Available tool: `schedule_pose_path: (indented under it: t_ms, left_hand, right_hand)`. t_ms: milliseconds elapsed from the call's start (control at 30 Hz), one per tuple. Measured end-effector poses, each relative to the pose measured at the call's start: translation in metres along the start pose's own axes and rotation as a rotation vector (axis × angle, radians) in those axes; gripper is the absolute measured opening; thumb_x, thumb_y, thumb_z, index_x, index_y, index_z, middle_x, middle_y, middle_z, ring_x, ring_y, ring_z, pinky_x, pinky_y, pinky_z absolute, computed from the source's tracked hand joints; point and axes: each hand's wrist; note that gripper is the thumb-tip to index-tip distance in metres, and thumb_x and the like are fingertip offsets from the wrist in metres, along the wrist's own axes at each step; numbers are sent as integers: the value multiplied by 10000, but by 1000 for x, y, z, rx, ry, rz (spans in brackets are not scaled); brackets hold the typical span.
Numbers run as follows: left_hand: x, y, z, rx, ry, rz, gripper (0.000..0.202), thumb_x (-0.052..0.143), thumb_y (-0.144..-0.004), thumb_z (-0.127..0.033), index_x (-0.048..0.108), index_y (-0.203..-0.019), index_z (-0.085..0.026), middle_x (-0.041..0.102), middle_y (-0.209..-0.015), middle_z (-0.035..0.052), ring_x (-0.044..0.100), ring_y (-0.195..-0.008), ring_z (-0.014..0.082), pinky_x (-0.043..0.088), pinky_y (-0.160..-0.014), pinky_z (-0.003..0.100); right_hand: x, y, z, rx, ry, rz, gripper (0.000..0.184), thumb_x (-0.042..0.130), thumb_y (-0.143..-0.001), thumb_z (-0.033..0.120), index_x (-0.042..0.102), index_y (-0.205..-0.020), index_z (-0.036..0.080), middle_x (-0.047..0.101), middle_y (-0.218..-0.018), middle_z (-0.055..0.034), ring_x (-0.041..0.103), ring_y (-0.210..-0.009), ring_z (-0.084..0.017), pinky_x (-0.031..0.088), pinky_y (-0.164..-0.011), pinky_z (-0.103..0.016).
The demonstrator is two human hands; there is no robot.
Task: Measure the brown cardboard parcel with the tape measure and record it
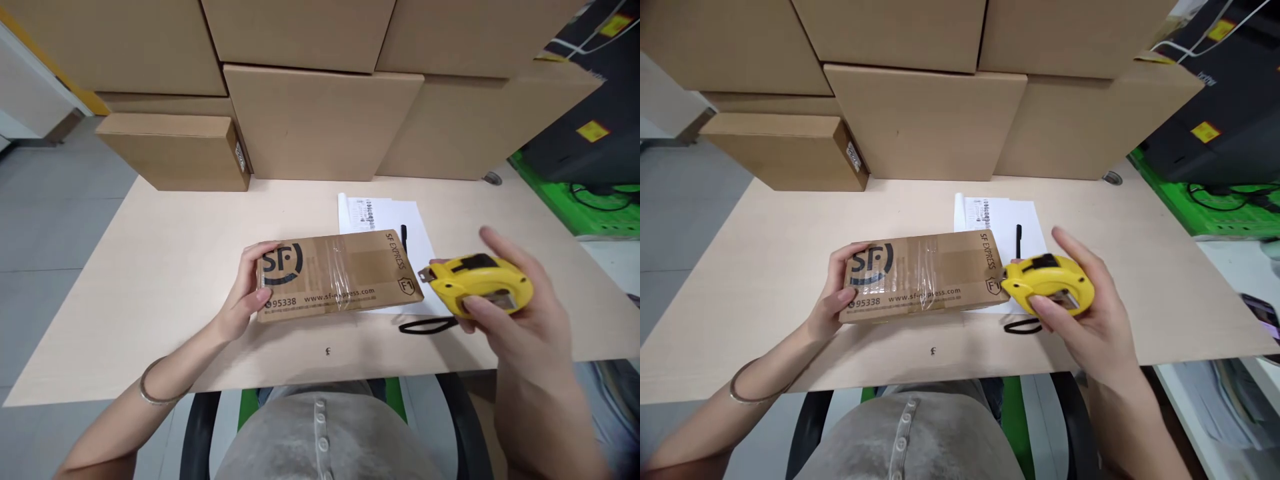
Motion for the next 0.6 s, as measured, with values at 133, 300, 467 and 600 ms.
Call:
schedule_pose_path:
  t_ms: [133,300,467,600]
  left_hand:
    - [1,-8,-1,12,98,61,527,671,-918,-523,586,-1412,-362,539,-1476,69,523,-1359,354,486,-1133,536]
    - [7,-10,-3,-79,283,-33,551,475,-965,-721,691,-1229,-288,695,-1333,79,598,-1327,380,464,-1162,584]
    - [10,-14,0,-125,353,-139,661,379,-977,-799,720,-1040,-237,768,-1068,94,675,-1223,369,536,-1043,541]
    - [4,-21,15,50,291,-7,397,578,-971,-652,690,-1071,-285,736,-1178,60,600,-1361,322,493,-1099,497]
  right_hand:
    - [35,-46,43,-382,67,438,510,792,-926,320,600,-1393,383,741,-1323,-47,772,-1112,-267,658,-896,-410]
    - [108,-87,96,-600,279,873,397,611,-1050,353,591,-1446,374,728,-1365,13,738,-1148,-211,601,-915,-344]
    - [135,-94,104,-582,392,1048,417,544,-1082,314,558,-1495,367,702,-1409,-31,752,-1049,-203,567,-907,-365]
    - [108,-90,82,-571,382,962,460,596,-1050,300,578,-1493,423,719,-1382,-10,752,-1078,-202,572,-852,-318]
Point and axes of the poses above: each hand's wrist, its own y-axis away from the middle knuckle, its own x-axis out of the palm, z = x × y
